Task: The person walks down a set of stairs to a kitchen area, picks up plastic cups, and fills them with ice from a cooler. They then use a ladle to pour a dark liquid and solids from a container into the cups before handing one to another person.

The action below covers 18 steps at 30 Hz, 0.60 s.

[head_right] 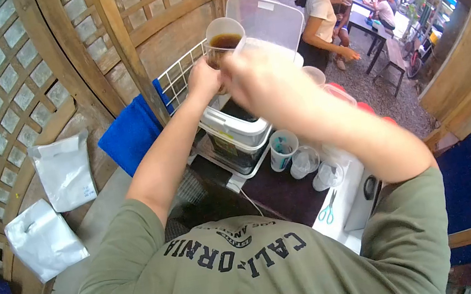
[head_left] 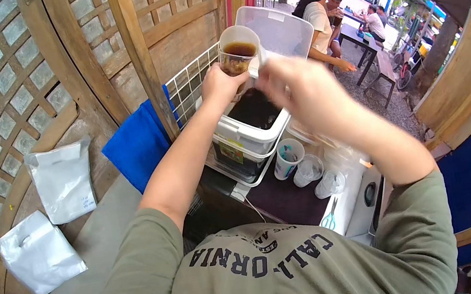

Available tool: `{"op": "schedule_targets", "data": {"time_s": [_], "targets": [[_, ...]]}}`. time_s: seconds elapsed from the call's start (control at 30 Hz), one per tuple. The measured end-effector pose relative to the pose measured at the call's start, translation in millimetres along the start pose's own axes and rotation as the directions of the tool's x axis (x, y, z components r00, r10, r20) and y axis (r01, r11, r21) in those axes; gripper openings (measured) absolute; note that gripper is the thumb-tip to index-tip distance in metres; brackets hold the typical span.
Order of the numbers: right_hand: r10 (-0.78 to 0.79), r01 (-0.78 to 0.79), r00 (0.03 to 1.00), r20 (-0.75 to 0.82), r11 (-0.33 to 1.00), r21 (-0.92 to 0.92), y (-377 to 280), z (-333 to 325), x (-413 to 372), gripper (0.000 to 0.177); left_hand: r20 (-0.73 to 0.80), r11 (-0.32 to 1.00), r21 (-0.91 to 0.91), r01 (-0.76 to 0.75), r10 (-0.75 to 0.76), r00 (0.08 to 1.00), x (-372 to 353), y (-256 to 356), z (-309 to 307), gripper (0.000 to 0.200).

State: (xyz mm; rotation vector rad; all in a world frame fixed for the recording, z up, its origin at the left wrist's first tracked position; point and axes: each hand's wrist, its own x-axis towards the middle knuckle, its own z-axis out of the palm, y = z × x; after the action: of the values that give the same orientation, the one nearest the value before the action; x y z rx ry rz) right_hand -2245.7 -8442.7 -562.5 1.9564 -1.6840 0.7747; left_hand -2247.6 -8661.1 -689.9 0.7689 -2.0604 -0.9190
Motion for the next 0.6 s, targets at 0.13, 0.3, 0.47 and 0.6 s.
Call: {"op": "schedule_targets", "data": {"time_s": [0.13,0.3,0.47,0.6], "targets": [[-0.123,0.146,0.981,0.147,0.976,-0.161,-26,20,-39,0.013,-0.017,1.000,-0.018,0.003,-0.003,1.000,-2,7,-10,0.062],[0.082,-0.077,0.993,-0.083,0.995,0.061,-4,-34,-15,0.013,-0.004,0.999,-0.046,0.011,-0.011,1.000,-6,5,-24,0.058],[0.532,-0.424,0.840,-0.105,0.765,0.485,86,-104,29,0.027,-0.053,0.982,-0.182,-0.041,0.032,0.998,-8,-15,-31,0.061],[0.427,-0.492,0.868,0.255,0.812,0.313,116,-38,24,0.023,-0.100,0.985,-0.165,-0.053,0.036,0.994,-13,-11,-44,0.063]]}}
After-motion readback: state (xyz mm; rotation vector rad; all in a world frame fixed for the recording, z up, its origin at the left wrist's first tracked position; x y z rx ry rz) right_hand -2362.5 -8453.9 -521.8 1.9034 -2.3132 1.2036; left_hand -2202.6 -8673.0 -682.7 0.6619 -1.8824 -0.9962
